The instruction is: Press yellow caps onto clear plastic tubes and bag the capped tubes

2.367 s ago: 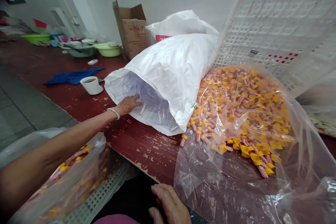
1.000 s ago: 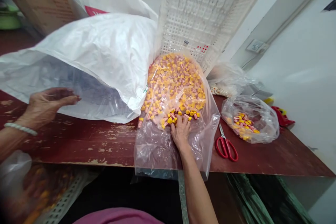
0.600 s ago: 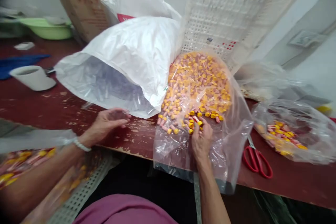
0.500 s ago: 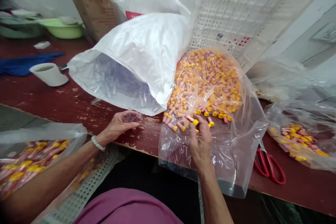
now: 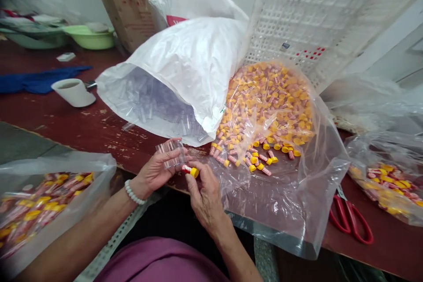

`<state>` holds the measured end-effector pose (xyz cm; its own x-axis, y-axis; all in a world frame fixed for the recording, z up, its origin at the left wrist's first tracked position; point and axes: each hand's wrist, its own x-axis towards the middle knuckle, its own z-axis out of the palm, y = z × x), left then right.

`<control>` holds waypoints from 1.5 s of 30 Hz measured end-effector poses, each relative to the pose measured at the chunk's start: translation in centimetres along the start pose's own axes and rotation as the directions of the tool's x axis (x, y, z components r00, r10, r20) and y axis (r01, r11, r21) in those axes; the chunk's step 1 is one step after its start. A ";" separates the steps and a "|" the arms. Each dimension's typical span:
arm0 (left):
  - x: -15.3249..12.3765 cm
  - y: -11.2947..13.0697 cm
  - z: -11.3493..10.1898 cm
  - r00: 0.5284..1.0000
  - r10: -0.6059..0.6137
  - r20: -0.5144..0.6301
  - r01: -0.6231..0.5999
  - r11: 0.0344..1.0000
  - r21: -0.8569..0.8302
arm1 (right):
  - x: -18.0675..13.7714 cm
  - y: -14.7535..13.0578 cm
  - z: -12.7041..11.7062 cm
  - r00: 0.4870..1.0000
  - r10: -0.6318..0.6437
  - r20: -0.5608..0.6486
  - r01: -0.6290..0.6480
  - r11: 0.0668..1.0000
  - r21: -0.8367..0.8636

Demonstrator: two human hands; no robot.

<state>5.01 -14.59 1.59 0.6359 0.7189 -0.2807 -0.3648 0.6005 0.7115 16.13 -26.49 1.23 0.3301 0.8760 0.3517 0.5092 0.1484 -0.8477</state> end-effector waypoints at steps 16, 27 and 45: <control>-0.8 -2.5 2.4 0.986 -0.116 -0.121 0.066 0.931 -0.360 | -0.3 1.0 0.6 0.960 0.004 -0.279 -0.028 0.996 -0.083; -2.5 -2.9 2.1 0.977 -0.181 0.108 0.188 0.981 -0.055 | 1.1 0.9 -2.4 0.998 -0.049 -0.033 0.045 0.995 -0.093; -3.8 -4.0 1.8 0.941 -0.286 0.180 0.262 0.954 0.144 | -2.2 1.5 -3.0 0.956 -0.140 0.260 0.202 0.951 -0.232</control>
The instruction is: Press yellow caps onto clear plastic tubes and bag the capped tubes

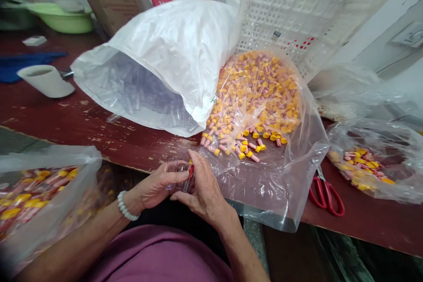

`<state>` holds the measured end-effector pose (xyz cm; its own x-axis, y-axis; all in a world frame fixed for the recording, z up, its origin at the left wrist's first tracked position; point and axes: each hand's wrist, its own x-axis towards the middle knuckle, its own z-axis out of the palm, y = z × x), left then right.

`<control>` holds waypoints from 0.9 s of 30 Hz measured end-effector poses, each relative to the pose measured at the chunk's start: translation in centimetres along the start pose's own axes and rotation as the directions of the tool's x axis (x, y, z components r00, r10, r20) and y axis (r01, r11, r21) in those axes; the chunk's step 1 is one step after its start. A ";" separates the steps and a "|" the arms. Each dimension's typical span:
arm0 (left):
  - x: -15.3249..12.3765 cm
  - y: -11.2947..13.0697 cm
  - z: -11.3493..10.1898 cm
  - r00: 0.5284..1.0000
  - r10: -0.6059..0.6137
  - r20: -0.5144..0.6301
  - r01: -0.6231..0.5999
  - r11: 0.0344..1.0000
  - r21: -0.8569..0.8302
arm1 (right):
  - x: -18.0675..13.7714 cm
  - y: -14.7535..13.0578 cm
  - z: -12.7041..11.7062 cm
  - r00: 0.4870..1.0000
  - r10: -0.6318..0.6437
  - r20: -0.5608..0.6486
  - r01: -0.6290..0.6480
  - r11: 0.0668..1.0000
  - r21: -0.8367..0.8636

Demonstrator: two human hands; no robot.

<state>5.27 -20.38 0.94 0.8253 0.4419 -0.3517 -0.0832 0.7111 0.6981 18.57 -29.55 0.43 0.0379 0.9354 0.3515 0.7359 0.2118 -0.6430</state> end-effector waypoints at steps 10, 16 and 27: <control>-0.9 -0.3 0.1 0.977 -0.167 0.134 0.182 0.977 -0.115 | -0.3 -0.9 0.4 0.984 -0.064 -0.165 0.060 0.998 -0.031; 0.0 -0.4 0.6 0.987 -0.150 0.050 0.154 0.983 -0.100 | -0.7 0.1 -2.6 0.984 -0.053 -0.169 0.038 0.995 -0.090; 0.2 -0.6 1.1 0.995 0.051 -0.090 -0.022 0.955 0.296 | -2.5 12.4 -7.7 0.839 0.289 -0.461 -0.506 0.727 -0.465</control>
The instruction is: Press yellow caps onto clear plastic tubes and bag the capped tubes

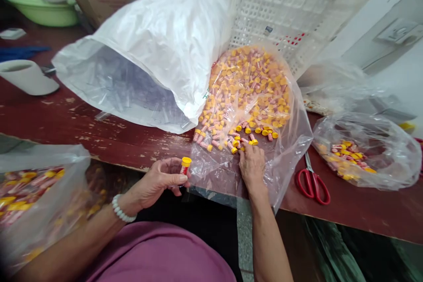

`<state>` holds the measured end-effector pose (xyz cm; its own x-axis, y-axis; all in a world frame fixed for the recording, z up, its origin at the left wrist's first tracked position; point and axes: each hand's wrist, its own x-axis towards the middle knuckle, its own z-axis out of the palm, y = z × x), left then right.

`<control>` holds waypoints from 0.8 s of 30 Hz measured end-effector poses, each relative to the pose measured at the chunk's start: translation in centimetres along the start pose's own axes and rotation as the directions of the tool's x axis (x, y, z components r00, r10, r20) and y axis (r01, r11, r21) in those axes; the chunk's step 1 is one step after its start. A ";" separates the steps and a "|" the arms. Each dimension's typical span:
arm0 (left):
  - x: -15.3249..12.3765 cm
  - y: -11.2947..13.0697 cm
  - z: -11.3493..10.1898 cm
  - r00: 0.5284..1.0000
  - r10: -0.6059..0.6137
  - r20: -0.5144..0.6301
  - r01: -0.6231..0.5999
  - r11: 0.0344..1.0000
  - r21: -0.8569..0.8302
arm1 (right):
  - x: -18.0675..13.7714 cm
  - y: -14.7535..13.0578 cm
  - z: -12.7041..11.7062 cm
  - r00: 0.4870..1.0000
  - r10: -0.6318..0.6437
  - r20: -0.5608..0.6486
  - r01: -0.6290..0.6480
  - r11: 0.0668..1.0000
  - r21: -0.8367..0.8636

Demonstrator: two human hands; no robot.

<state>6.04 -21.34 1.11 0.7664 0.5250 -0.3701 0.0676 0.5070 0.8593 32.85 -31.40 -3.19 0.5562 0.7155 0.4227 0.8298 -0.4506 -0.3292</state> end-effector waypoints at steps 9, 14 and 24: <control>0.4 -0.2 1.4 0.992 0.128 -0.016 -0.120 0.961 0.250 | -3.9 -13.0 -4.1 0.988 0.108 0.108 -0.149 0.511 0.847; 0.2 -0.1 1.5 0.983 0.180 0.026 -0.181 0.953 0.242 | -5.2 -13.9 -3.2 0.995 -0.063 0.076 -0.014 0.668 0.744; 0.1 0.3 1.2 0.994 0.092 0.061 -0.094 0.995 0.022 | -5.6 -13.4 -2.2 0.862 -0.503 0.067 0.445 0.813 0.375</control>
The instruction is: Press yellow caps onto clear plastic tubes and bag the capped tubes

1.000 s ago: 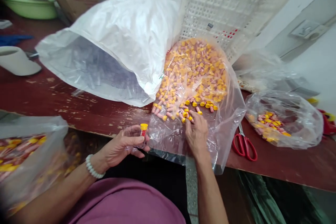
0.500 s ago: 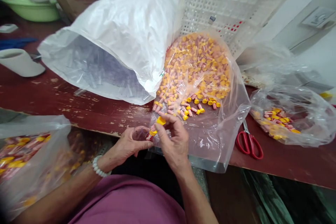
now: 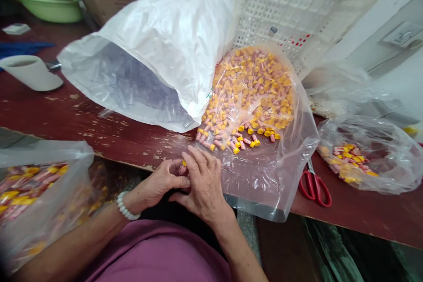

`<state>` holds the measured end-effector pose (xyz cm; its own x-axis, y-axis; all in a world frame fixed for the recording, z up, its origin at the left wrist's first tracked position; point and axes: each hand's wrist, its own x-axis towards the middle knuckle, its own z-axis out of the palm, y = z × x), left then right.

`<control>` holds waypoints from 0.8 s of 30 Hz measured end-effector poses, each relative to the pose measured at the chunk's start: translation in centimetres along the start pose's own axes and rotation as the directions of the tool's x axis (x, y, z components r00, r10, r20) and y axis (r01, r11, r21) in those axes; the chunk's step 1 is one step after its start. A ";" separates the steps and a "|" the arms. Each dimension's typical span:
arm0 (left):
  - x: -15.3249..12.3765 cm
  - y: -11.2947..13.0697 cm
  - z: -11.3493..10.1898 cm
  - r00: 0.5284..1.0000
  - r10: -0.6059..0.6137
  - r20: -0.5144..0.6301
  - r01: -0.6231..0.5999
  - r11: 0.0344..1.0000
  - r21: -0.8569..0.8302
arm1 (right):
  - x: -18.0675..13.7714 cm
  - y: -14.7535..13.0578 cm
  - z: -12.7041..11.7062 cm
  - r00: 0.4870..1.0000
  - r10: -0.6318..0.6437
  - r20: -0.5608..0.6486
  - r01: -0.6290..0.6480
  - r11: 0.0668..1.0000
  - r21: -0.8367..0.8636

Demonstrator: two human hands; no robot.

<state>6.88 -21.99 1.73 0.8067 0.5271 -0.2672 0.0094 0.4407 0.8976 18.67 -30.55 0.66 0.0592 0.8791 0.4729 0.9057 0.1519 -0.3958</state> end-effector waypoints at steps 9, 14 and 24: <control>0.0 -0.9 -0.2 0.998 -0.046 0.039 0.053 0.980 -0.193 | 0.8 -0.7 -0.6 0.998 0.028 0.057 -0.033 0.995 0.090; 0.1 -0.2 -1.8 0.995 -0.075 -0.062 0.067 0.991 -0.112 | 0.3 5.0 -3.4 0.864 0.422 -0.277 -0.390 0.906 0.162; 0.6 0.1 -1.4 0.989 0.069 -0.130 -0.046 0.983 0.176 | -0.8 11.1 -2.0 0.753 0.546 -0.367 -0.590 0.807 -0.009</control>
<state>6.51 -20.63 1.14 0.7220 0.6460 -0.2477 0.0762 0.2817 0.9565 29.54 -30.48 -2.56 0.6935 0.5791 0.4287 0.6998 -0.4000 -0.5918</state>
